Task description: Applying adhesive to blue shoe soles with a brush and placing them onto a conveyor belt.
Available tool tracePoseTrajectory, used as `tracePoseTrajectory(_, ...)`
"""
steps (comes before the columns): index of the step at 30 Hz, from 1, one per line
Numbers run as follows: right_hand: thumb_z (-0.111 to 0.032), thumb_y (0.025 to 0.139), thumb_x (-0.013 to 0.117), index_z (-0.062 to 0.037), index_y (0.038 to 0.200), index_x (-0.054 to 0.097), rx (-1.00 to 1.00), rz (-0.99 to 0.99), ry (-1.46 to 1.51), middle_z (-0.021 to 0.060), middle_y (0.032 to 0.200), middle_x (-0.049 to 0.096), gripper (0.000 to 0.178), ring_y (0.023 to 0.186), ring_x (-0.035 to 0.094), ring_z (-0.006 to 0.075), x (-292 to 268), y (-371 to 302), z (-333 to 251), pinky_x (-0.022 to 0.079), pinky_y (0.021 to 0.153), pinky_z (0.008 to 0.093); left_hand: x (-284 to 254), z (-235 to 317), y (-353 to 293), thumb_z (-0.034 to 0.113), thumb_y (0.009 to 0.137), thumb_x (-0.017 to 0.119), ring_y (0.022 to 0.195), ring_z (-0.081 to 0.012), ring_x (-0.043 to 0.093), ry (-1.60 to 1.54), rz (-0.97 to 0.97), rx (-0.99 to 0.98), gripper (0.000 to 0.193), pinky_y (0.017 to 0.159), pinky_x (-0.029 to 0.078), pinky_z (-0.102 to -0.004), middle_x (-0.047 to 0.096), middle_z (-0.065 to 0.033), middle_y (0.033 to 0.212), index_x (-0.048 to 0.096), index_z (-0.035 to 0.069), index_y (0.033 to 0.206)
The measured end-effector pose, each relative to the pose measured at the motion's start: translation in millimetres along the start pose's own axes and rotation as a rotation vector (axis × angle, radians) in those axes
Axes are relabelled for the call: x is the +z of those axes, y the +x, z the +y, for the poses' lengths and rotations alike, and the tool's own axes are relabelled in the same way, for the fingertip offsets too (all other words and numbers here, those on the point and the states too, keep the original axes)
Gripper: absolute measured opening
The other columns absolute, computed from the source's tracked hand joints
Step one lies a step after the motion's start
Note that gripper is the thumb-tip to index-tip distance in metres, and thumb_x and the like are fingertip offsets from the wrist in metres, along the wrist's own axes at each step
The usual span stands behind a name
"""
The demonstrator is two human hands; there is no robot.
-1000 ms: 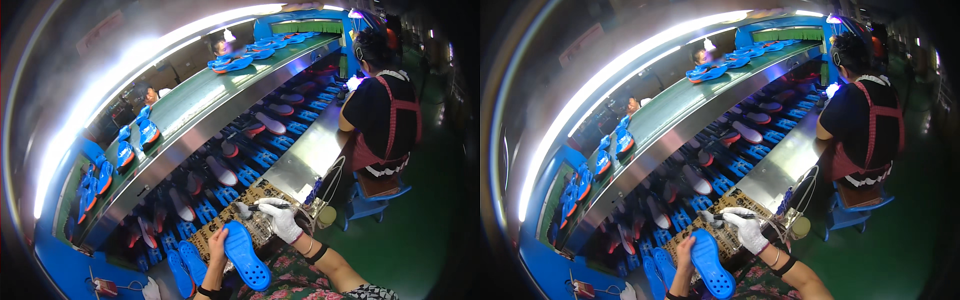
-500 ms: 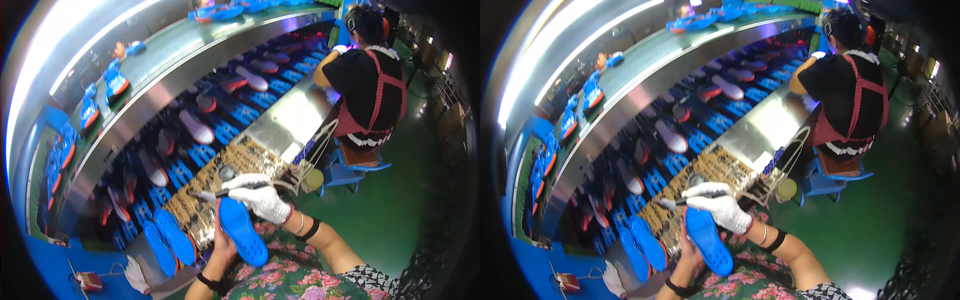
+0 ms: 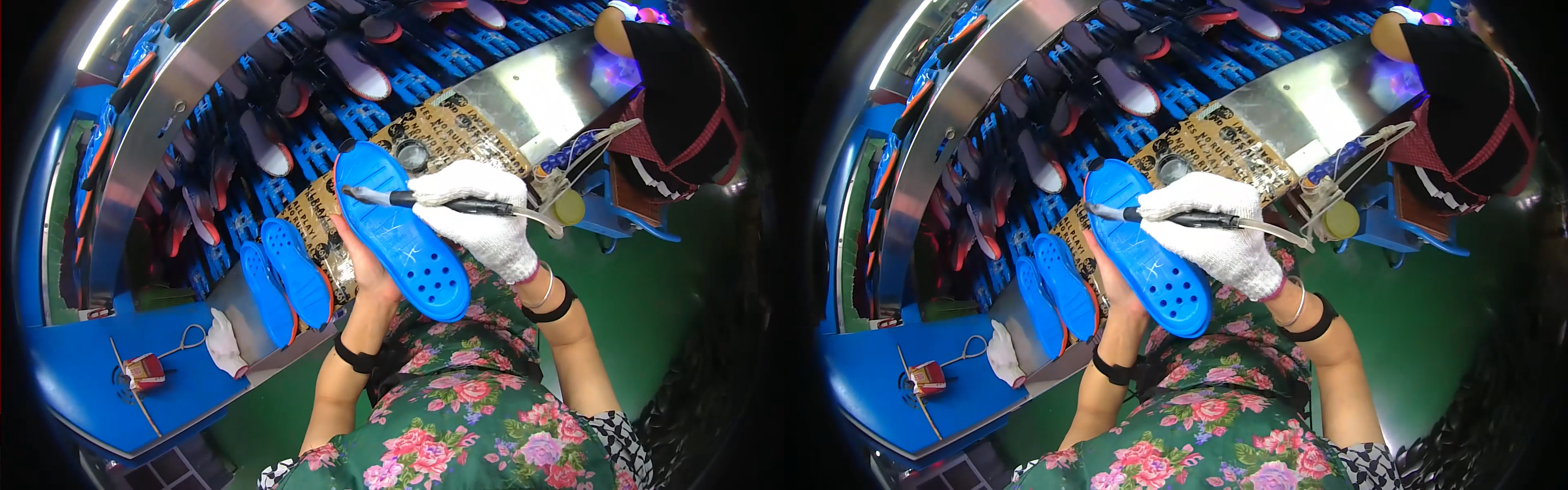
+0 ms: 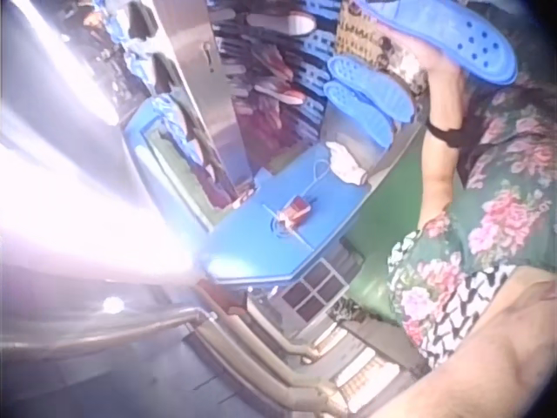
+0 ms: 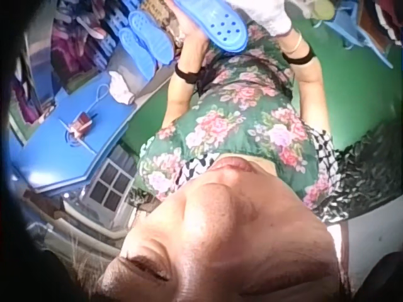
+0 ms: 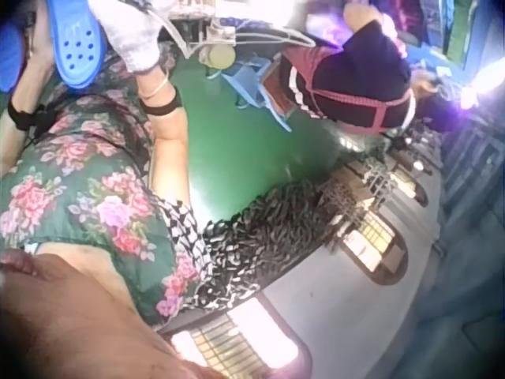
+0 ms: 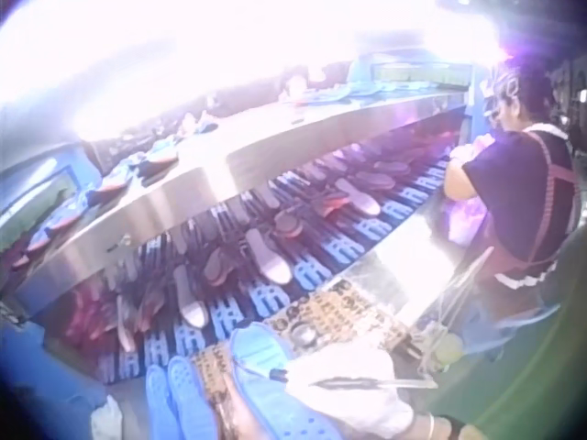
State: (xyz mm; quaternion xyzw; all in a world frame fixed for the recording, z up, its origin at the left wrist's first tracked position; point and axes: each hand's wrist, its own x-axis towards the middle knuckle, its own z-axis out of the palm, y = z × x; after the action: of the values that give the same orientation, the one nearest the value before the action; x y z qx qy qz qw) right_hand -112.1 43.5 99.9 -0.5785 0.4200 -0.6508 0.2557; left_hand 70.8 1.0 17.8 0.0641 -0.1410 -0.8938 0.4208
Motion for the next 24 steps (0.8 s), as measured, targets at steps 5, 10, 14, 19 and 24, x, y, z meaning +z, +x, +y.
tracePoseTrajectory(5,-0.002,0.074,0.08,-0.0029,0.093,0.077,-0.17,0.054,-0.189,0.0119,0.092,0.076,0.019,0.083,0.072,0.0224,6.1,10.4,3.1,0.057,0.076,0.0338,13.6,-14.3,-0.5,0.075,0.098,0.029,0.139,-0.0318,0.046,0.156,0.298,0.083,0.084,0.116,0.038,-0.0482,0.044,-0.0086,0.155,0.034,0.016,0.157)
tracePoseTrajectory(10,-0.008,0.076,0.078,-0.0061,0.103,0.076,-0.395,-0.045,-0.455,0.0122,0.1,0.075,0.026,0.089,0.071,0.0285,9.7,6.5,-1.3,0.056,0.08,0.0394,29.6,-27.5,3.6,0.08,0.095,0.029,0.138,-0.0307,0.047,0.305,0.367,0.146,0.088,0.117,0.036,-0.0486,0.045,-0.0073,0.155,0.035,0.016,0.156)
tracePoseTrajectory(14,-0.005,0.078,0.076,-0.0066,0.105,0.077,-0.384,-0.105,-0.385,0.0112,0.099,0.074,0.027,0.086,0.071,0.0284,28.9,-20.5,-2.6,0.057,0.077,0.0383,-21.1,-27.3,-15.3,0.081,0.094,0.03,0.133,-0.0301,0.053,0.373,0.252,0.081,0.088,0.113,0.04,-0.0485,0.051,-0.009,0.148,0.039,0.015,0.152)
tracePoseTrajectory(19,-0.007,0.077,0.076,-0.0049,0.105,0.076,-0.312,-0.083,-0.353,0.0116,0.101,0.075,0.028,0.09,0.072,0.0305,5.5,-14.6,-6.9,0.057,0.082,0.0402,-4.7,-27.8,-6.0,0.083,0.092,0.027,0.143,-0.0304,0.04,0.303,0.317,0.173,0.091,0.119,0.032,-0.0489,0.039,-0.007,0.158,0.023,0.023,0.161)
tracePoseTrajectory(24,-0.007,0.077,0.076,-0.0063,0.106,0.077,-0.397,-0.106,-0.336,0.0124,0.104,0.075,0.029,0.09,0.072,0.0286,27.3,-30.7,10.8,0.056,0.079,0.0391,-11.6,-17.2,-9.8,0.087,0.088,0.03,0.136,-0.0287,0.047,0.416,0.385,0.061,0.097,0.115,0.038,-0.0471,0.043,-0.0073,0.154,0.03,0.018,0.157)
